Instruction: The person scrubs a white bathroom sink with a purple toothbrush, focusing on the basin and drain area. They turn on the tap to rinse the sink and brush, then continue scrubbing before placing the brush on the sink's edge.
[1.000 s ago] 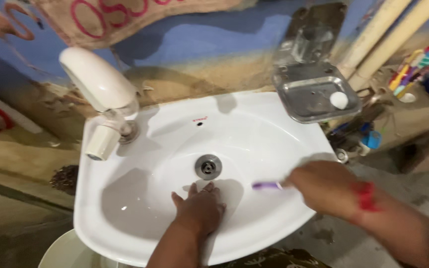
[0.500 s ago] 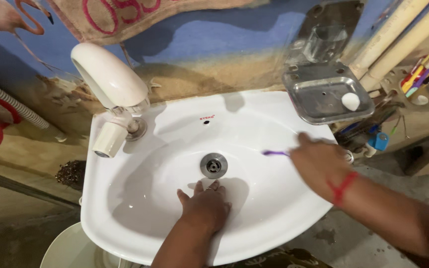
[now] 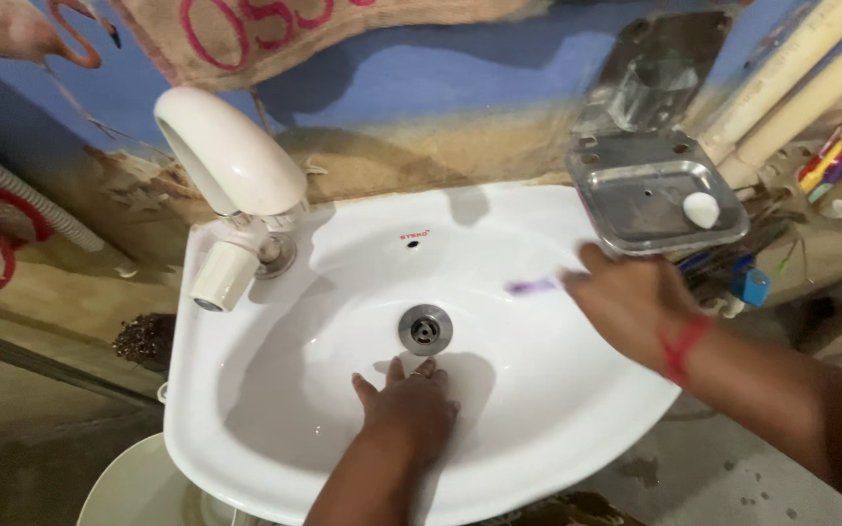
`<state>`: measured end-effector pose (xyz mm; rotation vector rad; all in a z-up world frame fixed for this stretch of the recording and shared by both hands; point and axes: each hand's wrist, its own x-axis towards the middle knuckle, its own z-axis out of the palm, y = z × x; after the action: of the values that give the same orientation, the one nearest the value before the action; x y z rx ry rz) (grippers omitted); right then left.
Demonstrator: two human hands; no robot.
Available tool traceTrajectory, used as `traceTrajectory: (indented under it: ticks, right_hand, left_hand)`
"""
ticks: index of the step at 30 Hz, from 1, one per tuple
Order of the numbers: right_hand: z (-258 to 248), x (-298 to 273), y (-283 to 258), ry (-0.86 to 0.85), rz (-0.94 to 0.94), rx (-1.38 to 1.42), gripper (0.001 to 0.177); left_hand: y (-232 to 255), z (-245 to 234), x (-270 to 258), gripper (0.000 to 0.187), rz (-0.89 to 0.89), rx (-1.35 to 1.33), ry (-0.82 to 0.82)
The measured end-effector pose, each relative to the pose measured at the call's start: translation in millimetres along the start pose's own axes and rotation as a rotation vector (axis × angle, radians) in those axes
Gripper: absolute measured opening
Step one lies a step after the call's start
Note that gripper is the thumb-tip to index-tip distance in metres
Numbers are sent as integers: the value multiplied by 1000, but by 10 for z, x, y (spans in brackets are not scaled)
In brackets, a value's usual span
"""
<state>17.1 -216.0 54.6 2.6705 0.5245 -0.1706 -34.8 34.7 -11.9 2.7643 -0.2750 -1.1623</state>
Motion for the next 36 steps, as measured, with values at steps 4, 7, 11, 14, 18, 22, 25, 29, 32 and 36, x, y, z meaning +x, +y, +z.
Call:
traceTrajectory:
  ticks: [4, 7, 11, 14, 18, 22, 25, 29, 32, 36]
  right_hand:
    - [74, -77, 52, 236, 26, 104, 21]
    - [258, 93, -12, 164, -1, -77, 51]
    - [368, 226, 55, 475, 77, 183, 38]
    - [328, 106, 234, 607, 138, 515, 23]
    - [256, 35, 251, 498, -135, 114, 46]
    - [218, 106, -9, 146, -159, 137, 42]
    - [143, 19, -83, 16, -113, 96, 32]
    - [-17, 21, -179, -80, -34, 172, 24]
    - [-31, 188, -358, 50, -82, 253, 28]
    - [79, 236, -331, 13, -105, 370, 33]
  left_hand:
    - [-8, -20, -19, 56, -10, -6, 7]
    - [18, -21, -16, 55, 3, 11, 18]
    - [-16, -57, 0, 56, 11, -27, 182]
    - [-24, -63, 1, 52, 21, -41, 329]
    - [1, -70, 16, 47, 36, -71, 382]
    - [-26, -55, 3, 47, 28, -83, 360]
    - [-9, -66, 6, 47, 4, -75, 311]
    - [-13, -115, -8, 49, -6, -77, 283]
    - [-15, -89, -56, 48, -2, -73, 292]
    - [-32, -65, -37, 48, -19, -78, 231]
